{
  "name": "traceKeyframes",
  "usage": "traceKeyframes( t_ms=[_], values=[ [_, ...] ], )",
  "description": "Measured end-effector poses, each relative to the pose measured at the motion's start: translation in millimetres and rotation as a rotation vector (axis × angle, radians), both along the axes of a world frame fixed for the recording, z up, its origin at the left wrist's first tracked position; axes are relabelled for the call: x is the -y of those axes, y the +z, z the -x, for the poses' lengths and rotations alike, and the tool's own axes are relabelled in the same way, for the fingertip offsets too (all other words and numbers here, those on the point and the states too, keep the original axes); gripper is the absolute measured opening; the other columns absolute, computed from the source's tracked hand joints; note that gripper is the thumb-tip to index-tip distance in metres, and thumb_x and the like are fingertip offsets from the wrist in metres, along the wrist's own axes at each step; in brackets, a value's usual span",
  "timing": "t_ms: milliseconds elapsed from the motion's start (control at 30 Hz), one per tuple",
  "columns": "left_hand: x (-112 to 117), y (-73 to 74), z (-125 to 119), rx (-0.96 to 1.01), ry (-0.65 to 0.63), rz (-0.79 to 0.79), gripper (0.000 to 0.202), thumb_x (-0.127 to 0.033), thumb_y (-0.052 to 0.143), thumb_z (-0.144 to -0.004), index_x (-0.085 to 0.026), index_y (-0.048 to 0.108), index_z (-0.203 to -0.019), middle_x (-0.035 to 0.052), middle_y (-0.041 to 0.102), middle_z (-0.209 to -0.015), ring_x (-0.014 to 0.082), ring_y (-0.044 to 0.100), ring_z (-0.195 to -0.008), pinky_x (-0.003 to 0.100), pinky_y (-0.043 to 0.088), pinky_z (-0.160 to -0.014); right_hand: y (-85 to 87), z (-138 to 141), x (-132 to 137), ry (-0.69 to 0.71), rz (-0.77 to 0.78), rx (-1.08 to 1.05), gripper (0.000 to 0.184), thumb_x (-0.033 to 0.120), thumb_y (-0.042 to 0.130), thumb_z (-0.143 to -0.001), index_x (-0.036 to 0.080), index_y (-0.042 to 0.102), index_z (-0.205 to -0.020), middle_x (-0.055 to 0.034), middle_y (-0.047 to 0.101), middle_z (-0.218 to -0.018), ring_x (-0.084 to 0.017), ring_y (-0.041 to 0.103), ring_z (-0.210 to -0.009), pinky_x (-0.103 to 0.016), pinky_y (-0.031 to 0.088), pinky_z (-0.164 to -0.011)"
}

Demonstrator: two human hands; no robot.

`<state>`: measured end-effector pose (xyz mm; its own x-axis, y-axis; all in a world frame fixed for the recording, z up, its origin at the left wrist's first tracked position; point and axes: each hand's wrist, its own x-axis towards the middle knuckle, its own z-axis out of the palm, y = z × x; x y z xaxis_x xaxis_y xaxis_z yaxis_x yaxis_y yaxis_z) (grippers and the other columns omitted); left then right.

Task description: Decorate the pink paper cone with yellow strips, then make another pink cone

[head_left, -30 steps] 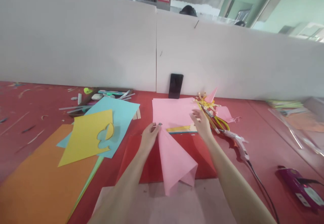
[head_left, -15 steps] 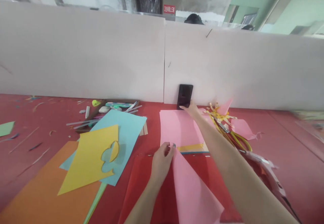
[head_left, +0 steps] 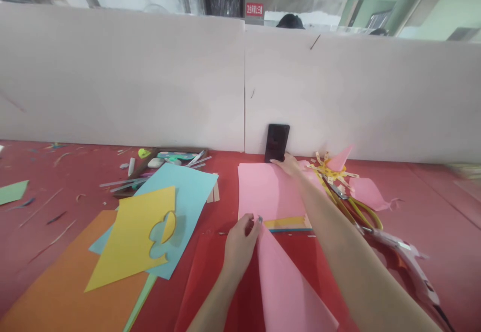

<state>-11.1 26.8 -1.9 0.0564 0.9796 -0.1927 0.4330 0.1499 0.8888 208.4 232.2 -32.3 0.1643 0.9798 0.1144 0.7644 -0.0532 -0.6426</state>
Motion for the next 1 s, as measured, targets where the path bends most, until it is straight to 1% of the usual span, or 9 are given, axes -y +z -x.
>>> traceKeyframes(
  t_ms=[300,433,600,733,767,833,900,967,1000],
  values=[
    [-0.4,-3.2,1.0,0.001,-0.014,-0.024,0.034,-0.051,0.037,-0.079,-0.021,0.052,-0.077,-0.0027,0.049,-0.068,0.0125,0.044,-0.060,0.021,0.028,-0.053,-1.3,-1.2,-1.6,-0.002,-0.001,-0.040,0.047,0.053,0.059,-0.066,0.019,0.060,-0.098,-0.0090,0.064,-0.099,-0.025,0.058,-0.090,-0.033,0.041,-0.074],
    [-1.3,-1.9,0.6,-0.006,-0.014,-0.025,0.033,-0.051,0.038,-0.079,-0.021,0.052,-0.076,-0.0026,0.050,-0.066,0.0127,0.044,-0.059,0.021,0.028,-0.052,2.1,1.4,-1.0,-0.004,0.001,-0.105,0.046,0.047,0.063,-0.064,0.019,0.059,-0.100,-0.0082,0.063,-0.102,-0.023,0.057,-0.091,-0.031,0.041,-0.075],
    [-4.4,-3.1,0.0,-0.009,-0.021,-0.082,0.033,-0.050,0.039,-0.078,-0.020,0.051,-0.075,-0.0017,0.054,-0.069,0.0136,0.048,-0.061,0.022,0.031,-0.055,12.8,8.6,12.5,-0.074,-0.050,-0.201,0.051,0.035,0.066,-0.061,0.013,0.053,-0.106,-0.0127,0.059,-0.107,-0.024,0.055,-0.096,-0.033,0.041,-0.078],
    [-8.3,-7.6,0.4,-0.008,-0.014,-0.120,0.033,-0.050,0.041,-0.077,-0.019,0.053,-0.075,-0.0017,0.055,-0.067,0.0136,0.049,-0.061,0.023,0.032,-0.056,19.4,14.9,58.6,-0.152,-0.152,-0.270,0.049,0.036,0.054,-0.071,0.012,0.047,-0.113,-0.0176,0.046,-0.123,-0.027,0.045,-0.110,-0.040,0.037,-0.087],
    [-9.6,-8.8,0.7,0.010,-0.009,-0.132,0.033,-0.049,0.043,-0.076,-0.019,0.054,-0.077,-0.0013,0.056,-0.067,0.0141,0.050,-0.062,0.023,0.033,-0.057,19.3,17.5,75.7,-0.139,-0.161,-0.296,0.046,0.037,0.049,-0.074,0.012,0.048,-0.112,-0.0174,0.049,-0.120,-0.026,0.049,-0.105,-0.040,0.038,-0.086],
    [-12.9,-10.7,2.0,0.075,-0.002,-0.140,0.032,-0.048,0.047,-0.074,-0.017,0.057,-0.076,-0.0001,0.057,-0.066,0.0151,0.052,-0.064,0.023,0.035,-0.058,17.4,24.3,113.5,-0.058,-0.135,-0.362,0.038,0.041,0.044,-0.077,0.013,0.056,-0.099,-0.0143,0.061,-0.100,-0.022,0.057,-0.088,-0.038,0.043,-0.077],
    [-16.3,-11.6,4.1,0.189,0.101,-0.124,0.030,-0.045,0.056,-0.068,-0.016,0.057,-0.076,0.0006,0.057,-0.065,0.0153,0.054,-0.063,0.023,0.038,-0.057,14.0,30.9,151.2,0.081,-0.065,-0.435,0.036,0.046,0.045,-0.076,0.015,0.062,-0.081,-0.0088,0.066,-0.079,-0.019,0.061,-0.073,-0.033,0.047,-0.068],
    [-19.0,-10.9,6.9,0.375,0.162,-0.041,0.029,-0.044,0.059,-0.066,-0.016,0.053,-0.072,-0.0031,0.051,-0.052,0.0116,0.049,-0.047,0.022,0.037,-0.047,10.8,34.2,183.8,0.161,-0.005,-0.551,0.037,0.050,0.047,-0.074,0.016,0.065,-0.076,-0.0074,0.067,-0.077,-0.018,0.062,-0.071,-0.032,0.049,-0.065],
    [-20.0,-9.9,8.5,0.481,0.174,0.003,0.029,-0.045,0.058,-0.066,-0.017,0.050,-0.069,-0.0055,0.045,-0.046,0.0097,0.044,-0.039,0.021,0.035,-0.042,9.4,34.0,197.2,0.159,0.012,-0.619,0.037,0.051,0.051,-0.072,0.017,0.066,-0.075,-0.0074,0.067,-0.077,-0.019,0.062,-0.071,-0.033,0.049,-0.065]
  ],
)
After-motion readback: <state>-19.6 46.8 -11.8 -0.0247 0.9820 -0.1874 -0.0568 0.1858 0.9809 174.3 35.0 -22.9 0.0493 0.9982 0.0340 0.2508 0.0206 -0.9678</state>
